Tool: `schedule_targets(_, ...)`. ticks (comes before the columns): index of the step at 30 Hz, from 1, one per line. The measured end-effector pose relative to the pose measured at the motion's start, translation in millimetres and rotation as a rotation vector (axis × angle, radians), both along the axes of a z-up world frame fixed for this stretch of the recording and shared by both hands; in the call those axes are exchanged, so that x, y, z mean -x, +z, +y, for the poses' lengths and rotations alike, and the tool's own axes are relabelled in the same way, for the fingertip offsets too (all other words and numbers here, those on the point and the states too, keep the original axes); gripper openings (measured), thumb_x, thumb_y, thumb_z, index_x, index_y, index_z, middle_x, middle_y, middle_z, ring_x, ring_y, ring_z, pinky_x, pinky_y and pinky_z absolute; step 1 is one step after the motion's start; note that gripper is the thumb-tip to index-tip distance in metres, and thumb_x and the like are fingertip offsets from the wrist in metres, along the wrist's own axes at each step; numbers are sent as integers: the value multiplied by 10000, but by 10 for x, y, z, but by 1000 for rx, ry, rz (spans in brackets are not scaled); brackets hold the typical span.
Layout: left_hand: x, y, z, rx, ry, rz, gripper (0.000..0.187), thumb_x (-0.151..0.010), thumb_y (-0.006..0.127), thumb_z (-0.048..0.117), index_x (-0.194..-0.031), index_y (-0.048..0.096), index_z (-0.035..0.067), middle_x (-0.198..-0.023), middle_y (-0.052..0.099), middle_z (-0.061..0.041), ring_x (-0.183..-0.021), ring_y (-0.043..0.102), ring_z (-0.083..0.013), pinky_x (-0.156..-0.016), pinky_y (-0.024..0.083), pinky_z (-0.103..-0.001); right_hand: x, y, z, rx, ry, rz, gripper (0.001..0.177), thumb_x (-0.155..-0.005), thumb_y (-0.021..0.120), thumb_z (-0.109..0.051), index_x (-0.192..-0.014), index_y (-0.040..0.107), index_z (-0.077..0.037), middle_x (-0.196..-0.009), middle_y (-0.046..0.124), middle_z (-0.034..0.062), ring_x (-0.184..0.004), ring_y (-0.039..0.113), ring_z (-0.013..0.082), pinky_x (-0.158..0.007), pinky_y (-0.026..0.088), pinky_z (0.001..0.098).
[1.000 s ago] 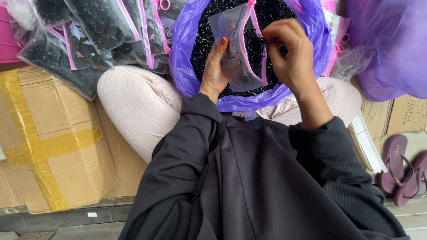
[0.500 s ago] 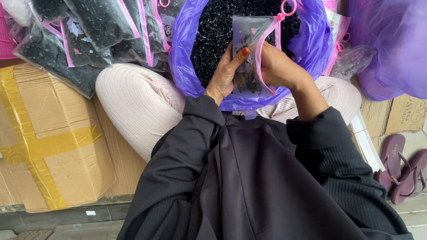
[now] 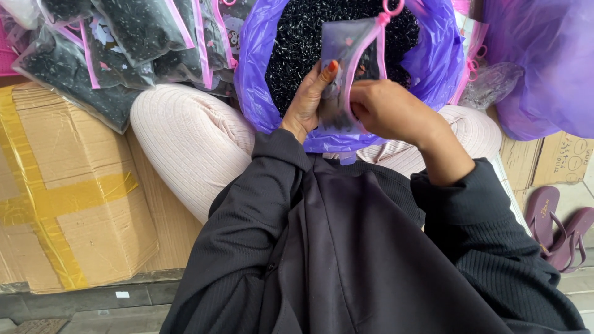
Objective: The person packs small black elastic bands from a large purple bag into individual clear plastic pouches, then zips each pouch closed and places it aside.
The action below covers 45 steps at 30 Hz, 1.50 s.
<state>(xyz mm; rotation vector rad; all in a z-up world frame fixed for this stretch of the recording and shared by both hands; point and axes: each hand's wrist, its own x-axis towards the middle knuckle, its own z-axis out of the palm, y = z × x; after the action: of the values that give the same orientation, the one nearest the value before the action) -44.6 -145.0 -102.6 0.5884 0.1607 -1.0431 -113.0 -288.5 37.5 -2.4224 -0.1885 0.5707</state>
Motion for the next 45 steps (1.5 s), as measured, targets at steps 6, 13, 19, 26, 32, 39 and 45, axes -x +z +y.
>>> schedule_targets(6,14,-150,-1,-53,28,65,635,-758,893,422,-1264,648,125,-1081,732,-77,-948,705,-222,-850,598,-365,11,173,-144,-97,-69,-164,165,-926,690,44,-1048,718,-64,-968,716,62,-845,653,232,-724,507,355)
schedule_targets(13,59,-86,-7,-42,43,32,477,-832,858,286,-1210,638,97,-1037,745,-85,-873,735,-198,-804,634,-335,48,268,-33,-84,-353,-422,279,-918,544,216,-1067,704,42,-1071,658,161,-960,645,281,-791,525,356)
schedule_targets(19,92,-98,-23,-75,90,47,541,-800,877,287,-1235,619,95,-1051,735,-102,-889,740,-235,-775,654,-379,107,173,-23,-77,-438,-609,186,-1002,630,165,-1156,694,82,-1102,673,210,-1045,609,319,-905,547,402)
schedule_targets(26,136,76,-203,-69,315,-38,554,-820,879,341,-1269,623,141,-1117,722,-76,-981,693,-246,-861,591,-407,186,-148,35,-333,-800,-171,828,-935,722,-443,-1517,299,-33,-1391,577,175,-1188,630,278,-908,604,394)
schedule_targets(32,131,116,-189,-23,349,42,455,-821,885,342,-1174,697,125,-1113,751,-77,-1013,711,-268,-895,586,-435,222,-236,57,-616,-896,-247,290,-992,773,-175,-1178,589,-51,-1033,691,51,-898,671,105,-767,590,212)
schedule_targets(39,169,240,-210,-82,384,35,429,-850,824,433,-1125,659,148,-1103,737,-68,-1005,715,-269,-896,592,-455,348,-436,16,-349,-940,-367,329,-1076,701,-372,-895,565,-134,-780,470,-65,-701,392,63,-574,303,238)
schedule_targets(45,319,378,-3,-193,48,-247,448,-859,817,290,-1240,615,168,-1009,681,37,-739,559,-74,-518,372,-239,322,-242,-131,-616,-870,-242,518,-1017,639,-502,-1256,533,-56,-1006,582,7,-813,519,76,-667,447,210)
